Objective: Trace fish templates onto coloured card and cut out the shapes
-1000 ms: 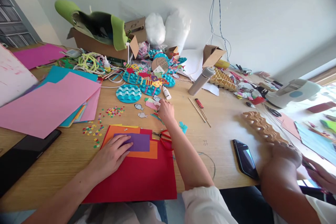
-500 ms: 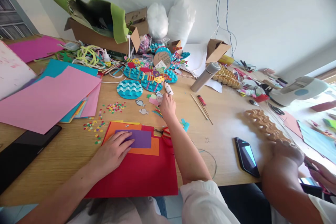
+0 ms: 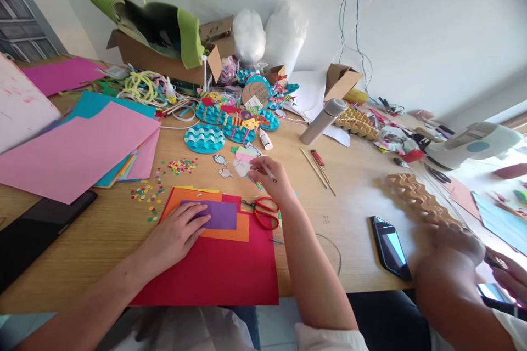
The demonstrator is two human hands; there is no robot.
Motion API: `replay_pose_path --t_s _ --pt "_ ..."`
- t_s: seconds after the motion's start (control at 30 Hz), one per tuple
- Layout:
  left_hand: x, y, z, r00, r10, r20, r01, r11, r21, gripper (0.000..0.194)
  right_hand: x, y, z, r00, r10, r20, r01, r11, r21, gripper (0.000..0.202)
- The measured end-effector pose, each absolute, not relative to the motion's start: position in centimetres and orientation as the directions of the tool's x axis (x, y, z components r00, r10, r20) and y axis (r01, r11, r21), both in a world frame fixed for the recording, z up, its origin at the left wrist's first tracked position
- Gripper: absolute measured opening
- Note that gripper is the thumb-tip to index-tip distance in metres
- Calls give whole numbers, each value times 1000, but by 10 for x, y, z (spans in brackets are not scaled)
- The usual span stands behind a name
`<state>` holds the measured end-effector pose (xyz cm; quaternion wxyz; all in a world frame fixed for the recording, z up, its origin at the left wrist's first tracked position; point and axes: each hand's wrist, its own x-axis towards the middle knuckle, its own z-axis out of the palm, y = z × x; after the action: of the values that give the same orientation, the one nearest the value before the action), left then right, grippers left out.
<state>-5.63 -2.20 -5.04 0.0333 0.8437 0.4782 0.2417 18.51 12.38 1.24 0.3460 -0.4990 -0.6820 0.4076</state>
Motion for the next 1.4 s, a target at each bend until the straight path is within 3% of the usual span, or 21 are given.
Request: replay_pose_path --t_s 0.07,0.23,0.5,0.8,1.03,1.4 --pt "-56 -23 -49 422 829 366 795 -533 290 27 180 97 7 -419 908 -5 306 136 -942 30" --pt "-54 -24 -44 394 858 329 806 -495 326 27 168 66 -13 -597 799 -68 387 213 -897 23" --pt "-49 -26 -38 432 845 314 815 -515 265 36 163 57 -5 -619 785 7 589 471 -657 9" --pt "-48 -25 -40 473 846 248 825 -523 214 36 163 52 0 -616 787 -40 683 509 -524 11" --pt "-46 -27 -38 458 856 238 835 -506 214 34 176 58 9 -407 807 428 582 590 -559 10" --pt "-46 -27 -37 471 853 225 840 -511 179 35 179 61 8 -386 729 566 576 669 -470 16"
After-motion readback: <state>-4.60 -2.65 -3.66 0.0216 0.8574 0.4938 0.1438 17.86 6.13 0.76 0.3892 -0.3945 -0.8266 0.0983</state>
